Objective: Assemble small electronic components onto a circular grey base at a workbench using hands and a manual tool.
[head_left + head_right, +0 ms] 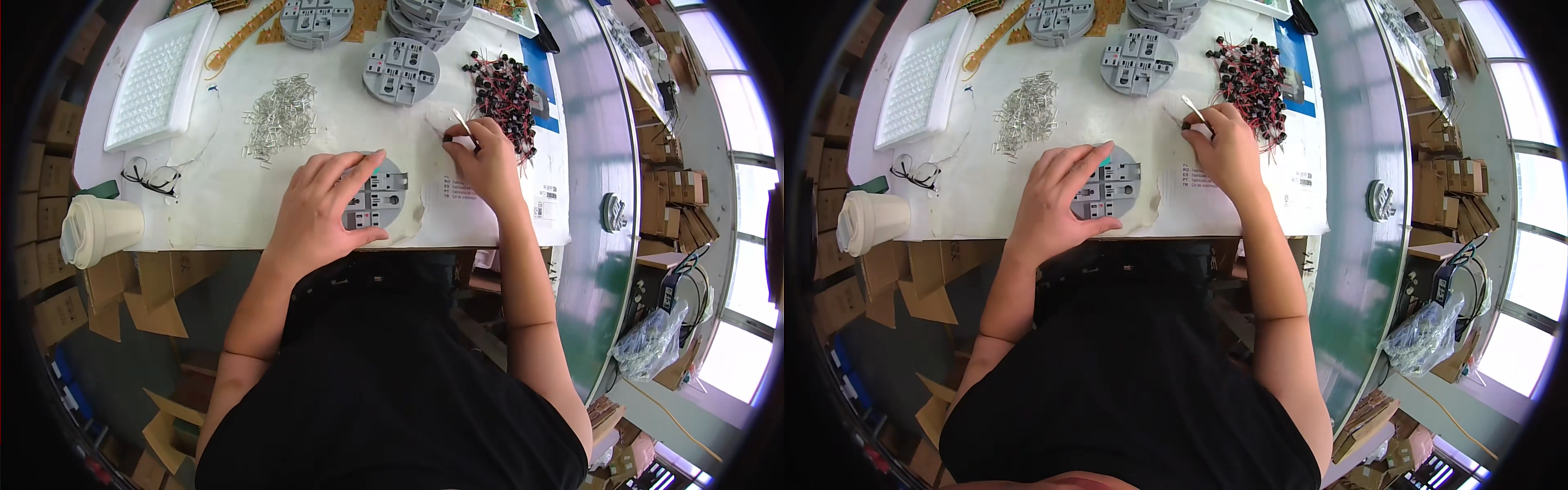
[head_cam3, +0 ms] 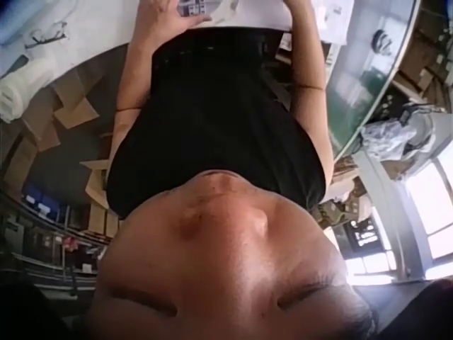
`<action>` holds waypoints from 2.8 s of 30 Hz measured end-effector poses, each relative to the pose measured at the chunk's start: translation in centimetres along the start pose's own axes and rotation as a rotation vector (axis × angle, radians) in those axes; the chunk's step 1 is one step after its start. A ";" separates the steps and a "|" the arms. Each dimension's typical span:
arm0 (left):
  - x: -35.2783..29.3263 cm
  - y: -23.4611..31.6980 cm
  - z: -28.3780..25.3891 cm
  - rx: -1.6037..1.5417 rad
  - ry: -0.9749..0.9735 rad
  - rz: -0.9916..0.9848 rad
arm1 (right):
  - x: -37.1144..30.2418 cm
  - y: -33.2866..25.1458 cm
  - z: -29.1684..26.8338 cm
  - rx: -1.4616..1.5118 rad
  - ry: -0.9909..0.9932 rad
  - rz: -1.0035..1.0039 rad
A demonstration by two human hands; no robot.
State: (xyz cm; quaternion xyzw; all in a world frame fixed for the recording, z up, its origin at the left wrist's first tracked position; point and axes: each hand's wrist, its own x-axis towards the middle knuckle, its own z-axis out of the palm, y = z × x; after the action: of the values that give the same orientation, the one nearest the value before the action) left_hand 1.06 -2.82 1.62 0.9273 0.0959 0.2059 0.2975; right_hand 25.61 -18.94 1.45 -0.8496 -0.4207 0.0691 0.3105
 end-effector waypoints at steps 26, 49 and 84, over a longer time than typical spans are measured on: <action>1.9 0.7 -0.7 -0.712 0.027 -0.145 | -6.6 -7.0 0.3 0.587 -0.169 0.005; 1.0 0.9 0.1 -0.570 0.066 -0.319 | -5.7 -5.0 1.6 0.670 -0.211 -0.003; -0.1 -0.1 1.8 -0.328 0.196 -0.201 | -5.2 -5.2 2.4 0.077 -0.046 -0.430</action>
State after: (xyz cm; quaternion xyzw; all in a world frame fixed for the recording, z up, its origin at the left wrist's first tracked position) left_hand 1.78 -3.70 0.21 0.8278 0.1818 0.2773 0.4526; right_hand 17.89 -19.38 1.82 -0.7261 -0.5961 0.0367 0.3408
